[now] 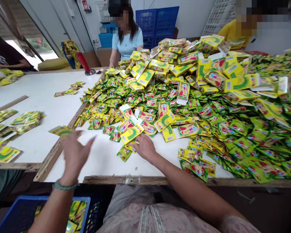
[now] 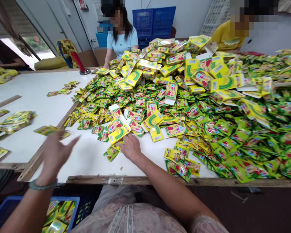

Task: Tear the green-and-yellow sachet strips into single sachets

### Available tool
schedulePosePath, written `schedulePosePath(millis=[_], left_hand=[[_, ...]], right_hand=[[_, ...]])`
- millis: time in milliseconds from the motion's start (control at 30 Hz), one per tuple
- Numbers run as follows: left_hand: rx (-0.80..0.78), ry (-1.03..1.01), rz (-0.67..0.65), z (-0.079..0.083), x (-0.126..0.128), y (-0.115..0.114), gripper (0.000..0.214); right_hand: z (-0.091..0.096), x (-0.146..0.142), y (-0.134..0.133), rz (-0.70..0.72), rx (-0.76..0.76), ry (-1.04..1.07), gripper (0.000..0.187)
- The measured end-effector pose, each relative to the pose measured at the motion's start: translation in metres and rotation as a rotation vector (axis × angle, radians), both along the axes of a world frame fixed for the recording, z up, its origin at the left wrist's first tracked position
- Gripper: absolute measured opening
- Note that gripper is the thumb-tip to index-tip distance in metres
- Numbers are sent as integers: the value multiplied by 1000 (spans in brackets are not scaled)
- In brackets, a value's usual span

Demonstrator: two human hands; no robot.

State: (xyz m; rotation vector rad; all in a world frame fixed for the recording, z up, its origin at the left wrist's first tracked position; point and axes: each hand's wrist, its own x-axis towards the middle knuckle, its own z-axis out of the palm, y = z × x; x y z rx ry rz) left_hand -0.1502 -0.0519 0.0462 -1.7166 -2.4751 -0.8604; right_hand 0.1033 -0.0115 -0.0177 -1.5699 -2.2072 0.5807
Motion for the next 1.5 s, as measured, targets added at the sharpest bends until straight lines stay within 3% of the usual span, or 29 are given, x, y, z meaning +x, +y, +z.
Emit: schedulePosePath(millis=[133,233,367,467,567,667,833,967,1033,1200,1300,1400,1500], left_hand=[[-379,11,-269,-42,70,-8,44],[-384,-125,-305,-57,99,-11,37],[-339,-614,-301,-60,102,-10,33],[-355,-1065,-386,-59,105,-10,37],[-357,-1399,-412,-55,114,-12,35],[-357,-1543,-411,-50,120,-15,28],[-377,-1396,-377,-53,122,-14,29],[-321,-1390,-338,-55,119,-11,31],[-282,-1362,-356,-56,118,-9,29],[-203,-1199,-401,-60,116,-14,17],[-229,-1138,-500,-50,107,-16,18],[-188,-724,-555,-29,75,-7,25],[-27,-177,-353,-13,17,16,30]], right_hand=[[-3,0,-4,45,-36,-52,14],[-3,21,-7,28,-159,129,13],[-3,43,-12,6,-391,571,25],[0,45,-15,60,-514,830,28],[1,40,-15,105,-560,808,26],[-3,36,-14,81,-532,701,24],[-10,34,-18,117,-534,641,23],[-9,35,-22,17,-721,838,33],[-7,35,-22,-9,-762,876,34],[0,28,-25,120,-789,812,36],[3,22,-27,112,-821,870,38],[3,23,-25,32,-780,842,43],[1,29,-21,-25,-726,832,37]])
